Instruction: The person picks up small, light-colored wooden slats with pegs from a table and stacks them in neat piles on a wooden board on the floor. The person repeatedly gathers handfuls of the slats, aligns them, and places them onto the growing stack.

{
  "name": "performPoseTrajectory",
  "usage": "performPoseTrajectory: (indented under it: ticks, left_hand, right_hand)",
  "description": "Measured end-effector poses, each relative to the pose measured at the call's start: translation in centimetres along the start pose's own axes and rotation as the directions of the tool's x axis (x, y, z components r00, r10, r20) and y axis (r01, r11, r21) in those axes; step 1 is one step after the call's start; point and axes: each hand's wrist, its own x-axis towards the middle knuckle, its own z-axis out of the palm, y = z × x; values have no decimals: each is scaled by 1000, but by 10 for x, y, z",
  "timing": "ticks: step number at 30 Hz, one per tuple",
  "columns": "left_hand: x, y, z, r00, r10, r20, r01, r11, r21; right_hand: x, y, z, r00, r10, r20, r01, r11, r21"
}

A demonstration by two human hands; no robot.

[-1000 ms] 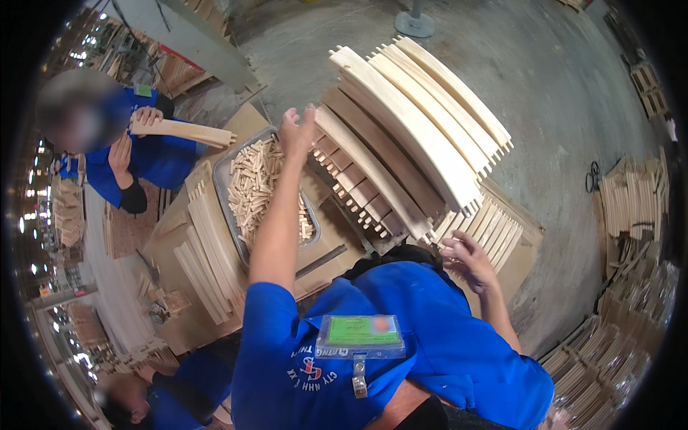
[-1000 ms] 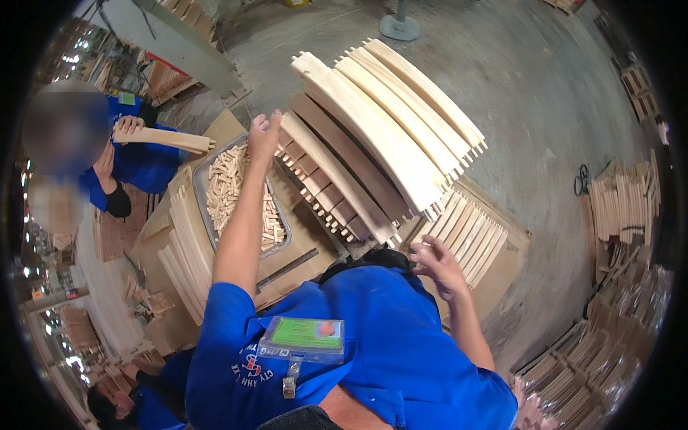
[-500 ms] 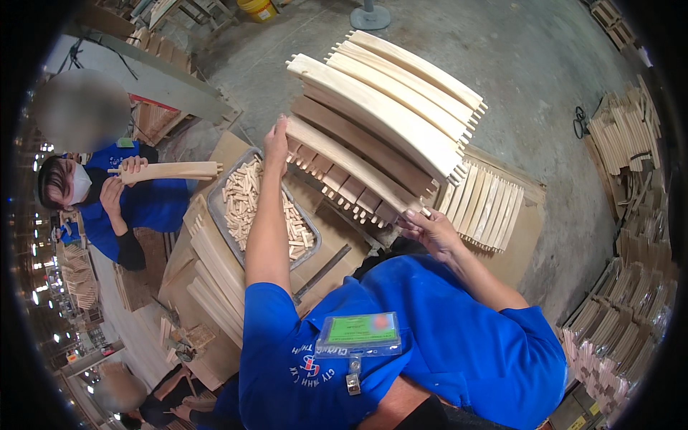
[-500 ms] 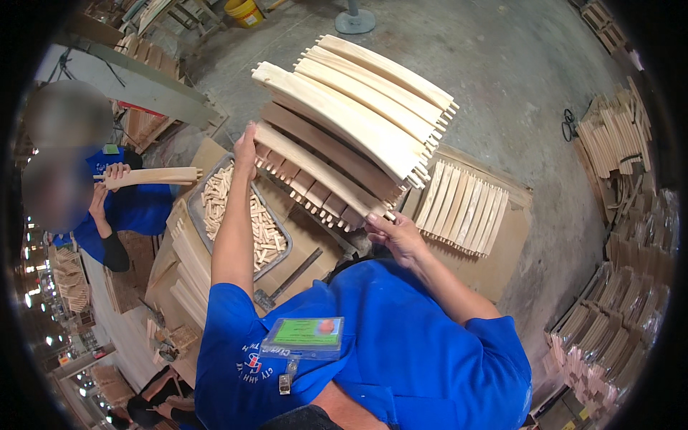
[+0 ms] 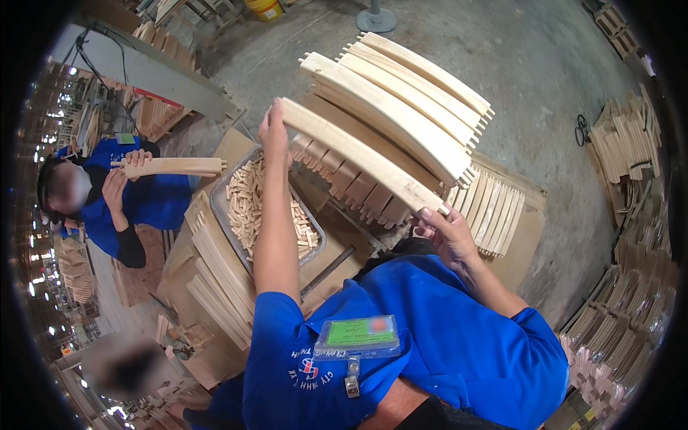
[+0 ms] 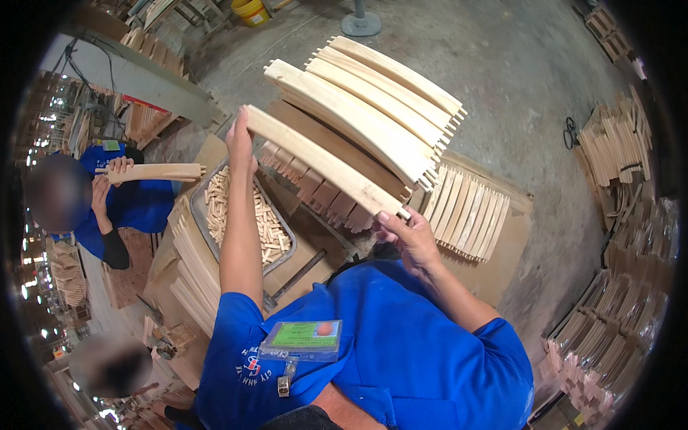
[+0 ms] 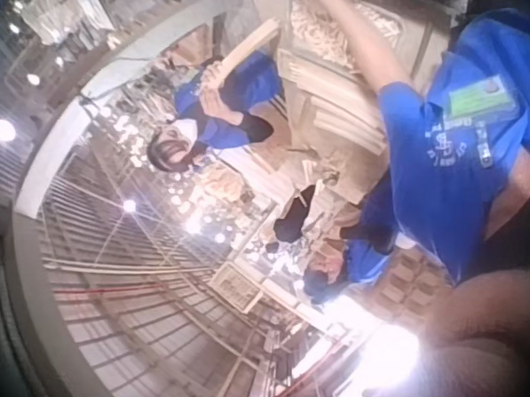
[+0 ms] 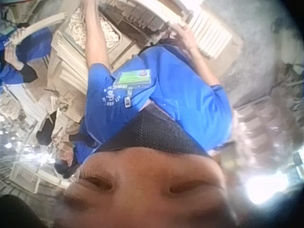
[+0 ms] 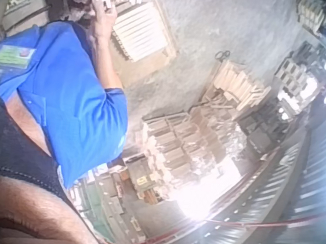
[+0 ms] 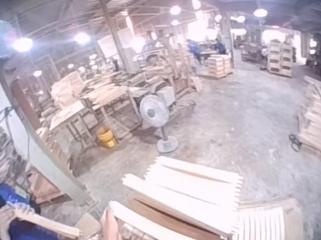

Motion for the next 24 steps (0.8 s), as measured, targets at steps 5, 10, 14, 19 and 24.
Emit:
performPoseTrajectory:
  ticks: [5, 10, 14, 19, 24]
  left_hand:
    - [12, 3, 42, 994, 112, 12, -113, 990, 81]
    - [20, -18, 59, 995, 87, -57, -84, 995, 53]
    - [24, -35, 57, 997, 45, -59, -43, 998, 39]
    - [25, -44, 57, 1000, 3, -22, -3, 1000, 11]
    - [9, -37, 67, 994, -8, 110, 11, 1000, -23]
  right_hand:
    - [10, -10, 2, 994, -33, -103, 34, 999, 10]
    - [16, 0, 0, 987, -44, -151, 49, 999, 25]
    - [20, 6, 3, 968, -59, -245, 66, 997, 24]
    - [27, 8, 2, 946, -87, -314, 101, 994, 30]
    - [31, 15, -1, 922, -106, -371, 62, 990, -128]
